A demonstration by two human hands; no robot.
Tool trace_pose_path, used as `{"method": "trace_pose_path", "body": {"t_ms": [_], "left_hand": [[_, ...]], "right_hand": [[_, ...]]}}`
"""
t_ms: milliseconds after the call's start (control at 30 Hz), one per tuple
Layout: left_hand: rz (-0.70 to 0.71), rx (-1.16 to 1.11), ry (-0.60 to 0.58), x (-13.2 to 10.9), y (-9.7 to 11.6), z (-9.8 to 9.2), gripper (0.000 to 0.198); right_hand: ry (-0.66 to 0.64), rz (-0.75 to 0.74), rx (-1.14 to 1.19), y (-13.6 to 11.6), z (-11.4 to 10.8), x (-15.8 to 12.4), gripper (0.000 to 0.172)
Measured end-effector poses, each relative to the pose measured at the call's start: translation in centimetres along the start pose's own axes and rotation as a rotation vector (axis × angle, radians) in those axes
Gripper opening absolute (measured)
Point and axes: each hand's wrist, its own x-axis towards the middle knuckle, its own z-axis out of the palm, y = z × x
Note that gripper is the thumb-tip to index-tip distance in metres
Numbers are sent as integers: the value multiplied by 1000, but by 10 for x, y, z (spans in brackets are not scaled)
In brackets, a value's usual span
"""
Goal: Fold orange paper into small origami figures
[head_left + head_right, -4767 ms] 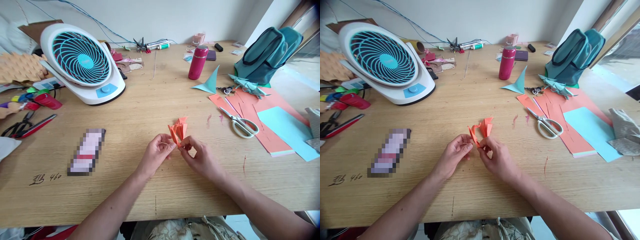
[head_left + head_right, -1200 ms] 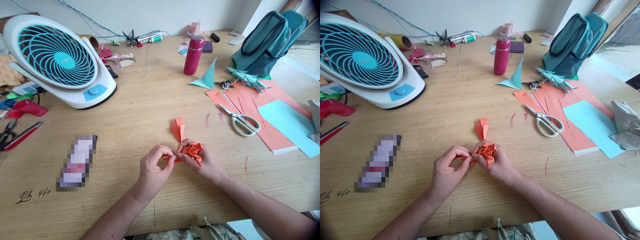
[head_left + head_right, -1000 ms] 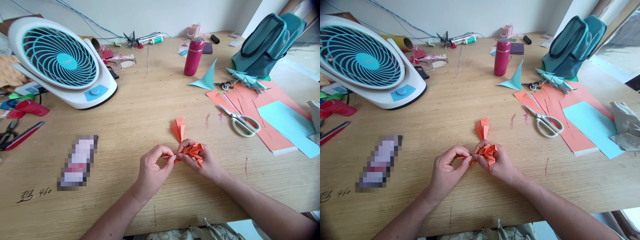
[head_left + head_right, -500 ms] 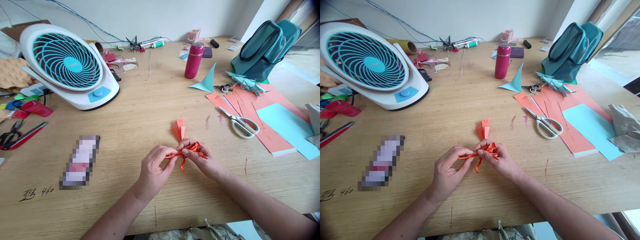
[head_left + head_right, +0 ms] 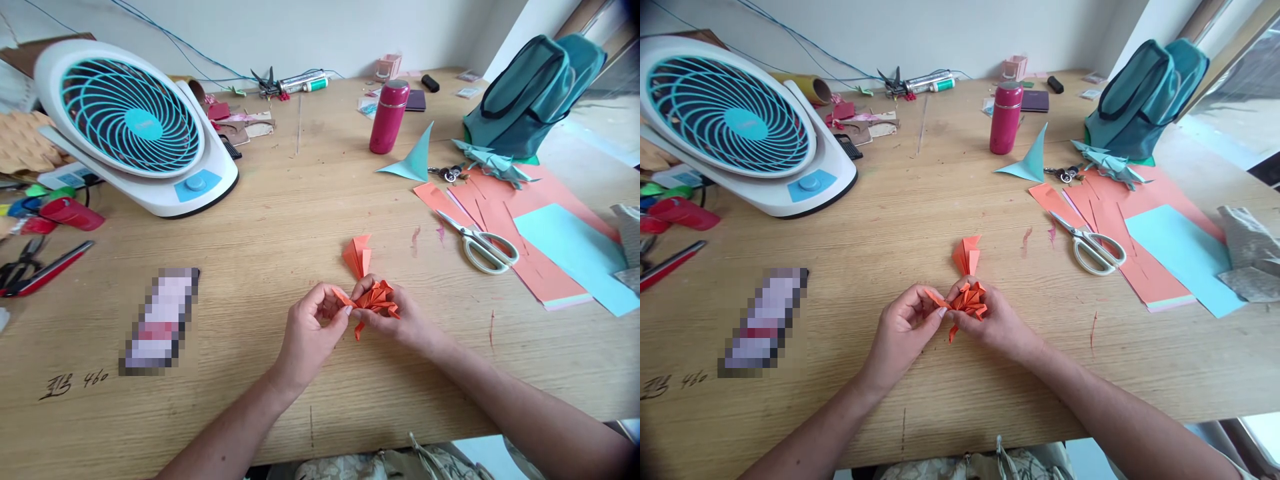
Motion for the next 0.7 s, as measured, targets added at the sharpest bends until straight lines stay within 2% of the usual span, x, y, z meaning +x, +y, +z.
{"method": "trace_pose_path", "body": {"t_ms": [167, 300, 400, 533, 700], "left_hand": [[63, 16, -23, 1, 0, -3, 7], [180, 134, -60, 1, 2, -6, 10], [295, 227, -46, 0, 3, -7, 13], [385, 296, -5, -3, 3, -5, 14], [386, 282, 25, -5, 4, -3, 16]], "right_hand": [[21, -18, -49, 1, -2, 0, 32], [43, -164, -165, 1, -6, -4, 19], [41, -283, -245, -1, -7, -6, 12], [56, -409, -349, -3, -7, -8, 15], [57, -473, -393, -2, -7, -7, 17]]}}
